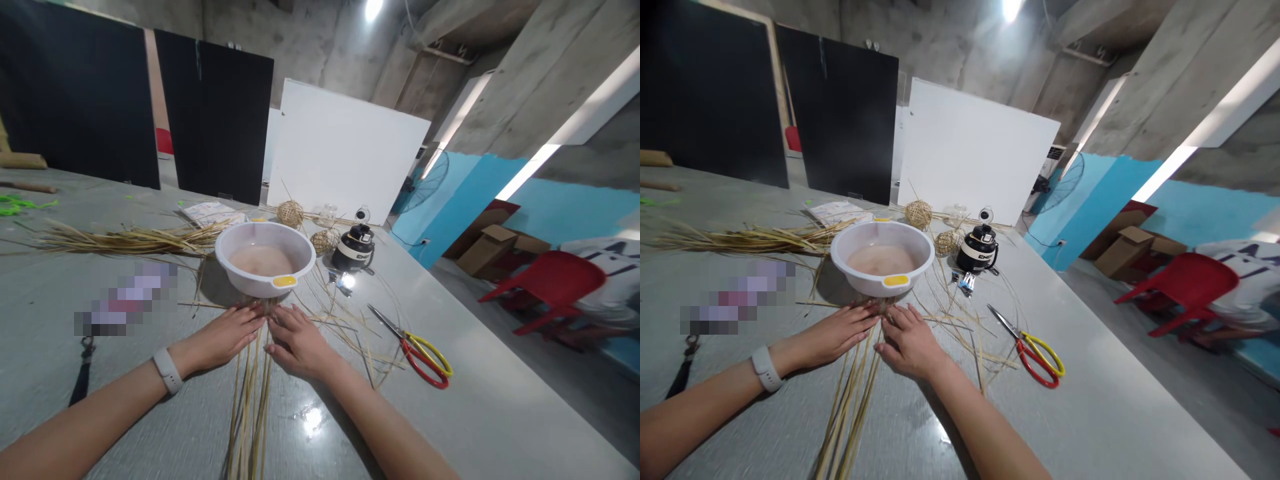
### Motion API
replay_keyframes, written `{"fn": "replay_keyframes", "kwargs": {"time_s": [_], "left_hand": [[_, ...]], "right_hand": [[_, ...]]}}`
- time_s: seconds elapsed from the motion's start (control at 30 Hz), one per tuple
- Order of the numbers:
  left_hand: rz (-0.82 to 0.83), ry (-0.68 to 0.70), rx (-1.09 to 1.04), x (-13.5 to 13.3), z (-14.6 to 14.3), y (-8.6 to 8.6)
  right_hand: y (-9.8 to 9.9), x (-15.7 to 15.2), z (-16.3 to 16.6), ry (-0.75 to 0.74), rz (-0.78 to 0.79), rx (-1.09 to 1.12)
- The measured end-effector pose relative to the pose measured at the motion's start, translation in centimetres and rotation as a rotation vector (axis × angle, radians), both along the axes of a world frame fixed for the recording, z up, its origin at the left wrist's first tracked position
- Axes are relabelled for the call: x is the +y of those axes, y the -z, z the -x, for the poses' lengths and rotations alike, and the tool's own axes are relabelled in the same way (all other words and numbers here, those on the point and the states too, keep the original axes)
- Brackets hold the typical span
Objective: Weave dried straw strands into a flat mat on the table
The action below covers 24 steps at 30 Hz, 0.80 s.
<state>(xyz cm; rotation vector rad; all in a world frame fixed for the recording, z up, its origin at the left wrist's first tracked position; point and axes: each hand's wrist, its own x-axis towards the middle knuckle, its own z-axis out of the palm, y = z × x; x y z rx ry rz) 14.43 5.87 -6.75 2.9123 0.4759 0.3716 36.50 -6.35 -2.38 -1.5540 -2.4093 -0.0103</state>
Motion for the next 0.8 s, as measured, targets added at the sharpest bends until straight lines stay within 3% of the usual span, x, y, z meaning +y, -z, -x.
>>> {"fn": "replay_keyframes", "kwargs": {"time_s": [0.4,0.8], "left_hand": [[-0.064,-0.006,0.0,0.1,0.2,-0.3],[-0.054,-0.015,-0.012,0.3,0.1,0.3]], "right_hand": [[0.1,0.6,-0.6,0.143,0.155,0.041],[-0.3,1.7,-1.5,0.086,0.207,0.034]]}}
